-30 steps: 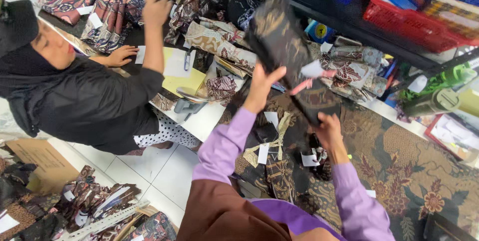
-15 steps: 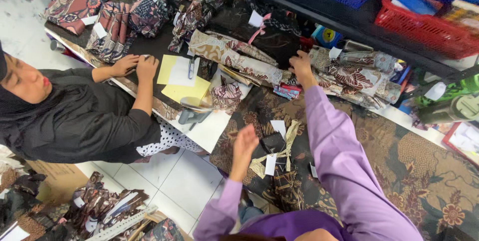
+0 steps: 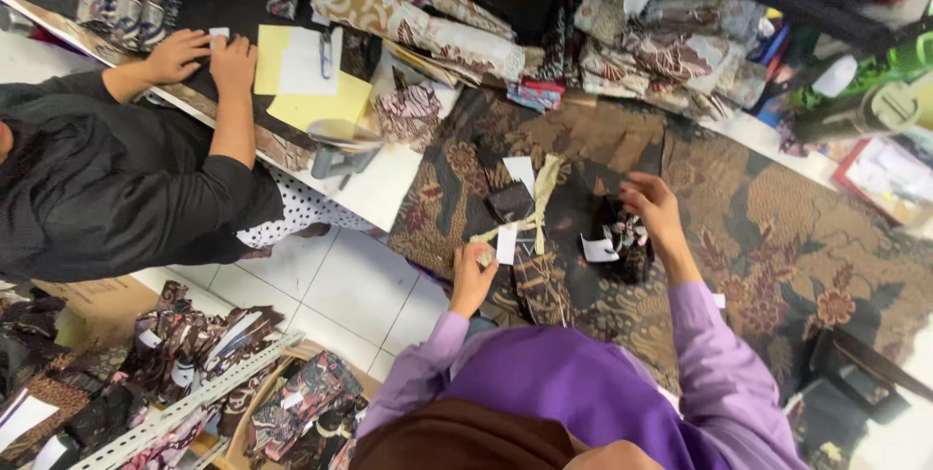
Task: The person folds a piece of patterned fabric, places a small white paper tag on it, and secures the bundle with a pink ribbon. They then write on the tag with a pen and place the finished bundle on a table with other similar items.
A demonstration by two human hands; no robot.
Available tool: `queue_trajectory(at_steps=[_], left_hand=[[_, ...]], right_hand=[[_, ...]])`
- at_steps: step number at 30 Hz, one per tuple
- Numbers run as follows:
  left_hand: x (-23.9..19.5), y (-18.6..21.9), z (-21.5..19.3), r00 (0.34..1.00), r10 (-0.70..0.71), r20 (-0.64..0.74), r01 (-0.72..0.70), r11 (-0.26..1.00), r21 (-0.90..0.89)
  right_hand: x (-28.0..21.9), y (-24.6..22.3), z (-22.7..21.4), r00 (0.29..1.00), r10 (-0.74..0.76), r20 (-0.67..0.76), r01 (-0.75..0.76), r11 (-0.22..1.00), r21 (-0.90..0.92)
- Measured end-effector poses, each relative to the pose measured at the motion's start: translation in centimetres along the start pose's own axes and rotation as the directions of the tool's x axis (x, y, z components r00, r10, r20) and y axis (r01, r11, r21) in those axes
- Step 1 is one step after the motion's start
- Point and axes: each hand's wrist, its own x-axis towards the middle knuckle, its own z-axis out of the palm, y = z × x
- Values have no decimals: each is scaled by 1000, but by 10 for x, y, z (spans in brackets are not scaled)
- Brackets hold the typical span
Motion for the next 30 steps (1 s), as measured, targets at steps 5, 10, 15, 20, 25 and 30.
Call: queue_trajectory(at_steps=[5,10,15,20,25,30], left_hand=[[2,3,16,993,103,56,-114,962,248],[-13,19,47,893,-237,383,364,880,-305],[-13,40,68,950,-261,173,313,804,-506],[7,53,68,959,-270,83,266,962,56],[16,61,63,934,-334,128,337,942,-4],[12,65,64,919,-342,195,382,896,-228]], right_hand=[[-72,57,-26,926,-195,-325,118,963,-241],[-99,75,-15,912,-86,-401,-43,952,-304],[-99,74,-2,927,-100,-363,-67,905,-421],[-85,63,0,930,111,-351,-151,985,-88],[-84,65,10,930,-9,-367,-121,936,-330],[-87,73,29,941,127,-313,-89,987,136]])
